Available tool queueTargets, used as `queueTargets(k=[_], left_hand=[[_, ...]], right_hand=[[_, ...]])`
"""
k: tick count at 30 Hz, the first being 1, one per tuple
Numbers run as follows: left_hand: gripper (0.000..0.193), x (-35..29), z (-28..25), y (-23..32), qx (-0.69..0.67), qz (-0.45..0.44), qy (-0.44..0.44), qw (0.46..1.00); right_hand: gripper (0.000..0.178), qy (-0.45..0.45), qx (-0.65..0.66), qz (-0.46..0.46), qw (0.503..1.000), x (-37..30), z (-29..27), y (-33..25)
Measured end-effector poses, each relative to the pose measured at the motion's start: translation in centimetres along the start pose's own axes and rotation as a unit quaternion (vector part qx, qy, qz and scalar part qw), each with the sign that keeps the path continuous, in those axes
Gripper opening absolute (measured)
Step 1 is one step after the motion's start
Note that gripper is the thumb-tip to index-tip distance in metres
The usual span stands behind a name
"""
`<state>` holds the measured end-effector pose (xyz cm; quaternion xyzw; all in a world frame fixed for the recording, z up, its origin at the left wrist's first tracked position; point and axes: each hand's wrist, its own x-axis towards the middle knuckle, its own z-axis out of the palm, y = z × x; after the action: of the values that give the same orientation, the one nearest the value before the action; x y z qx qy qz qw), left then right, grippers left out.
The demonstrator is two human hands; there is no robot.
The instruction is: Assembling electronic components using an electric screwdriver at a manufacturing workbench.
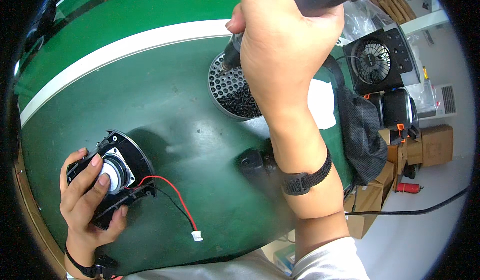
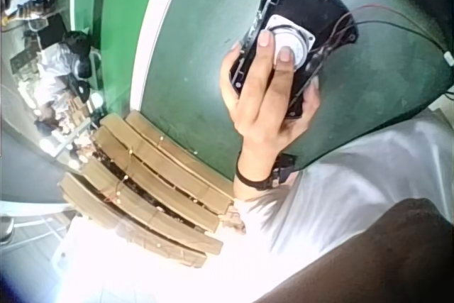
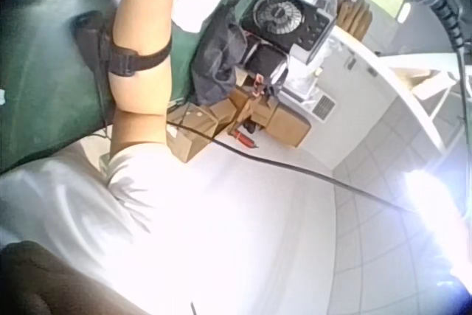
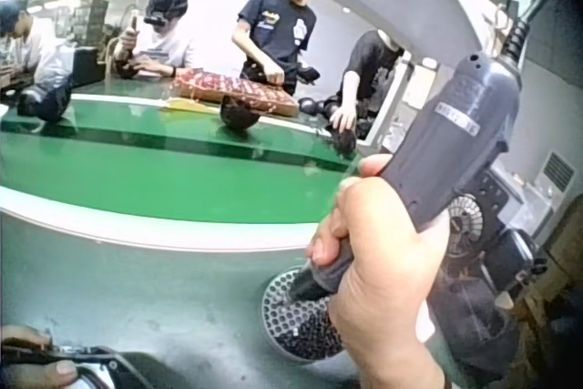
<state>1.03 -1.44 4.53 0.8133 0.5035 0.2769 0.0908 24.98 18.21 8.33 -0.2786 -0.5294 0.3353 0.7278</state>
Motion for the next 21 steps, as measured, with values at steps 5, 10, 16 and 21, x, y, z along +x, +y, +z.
queueTargets(k=[5, 10, 16, 21], left_hand=[[0.047, 0.2, 0.0, 0.0, 0.001, 0.0, -0.001, 1.0], [0.048, 0.3, 0.1, 0.0, 0.001, -0.003, 0.006, 1.0], [0.051, 0.0, 0.1, -0.1, -0.007, 0.002, 0.012, 1.0], [0.054, -0.6, -0.5, 0.0, -0.008, -0.005, 0.02, 1.0]], right_hand=[[0.021, -0.02, 0.027, -0.007, 0.999, 0.0, -0.3, 0.4], [0.018, -0.066, 0.019, 0.021, 0.997, 0.8, -1.3, 0.5], [0.013, -0.118, -0.078, -0.048, 0.989, 2.0, -3.0, -2.7], [0.009, -0.236, 0.128, 0.044, 0.962, 1.4, -2.1, -8.9]])
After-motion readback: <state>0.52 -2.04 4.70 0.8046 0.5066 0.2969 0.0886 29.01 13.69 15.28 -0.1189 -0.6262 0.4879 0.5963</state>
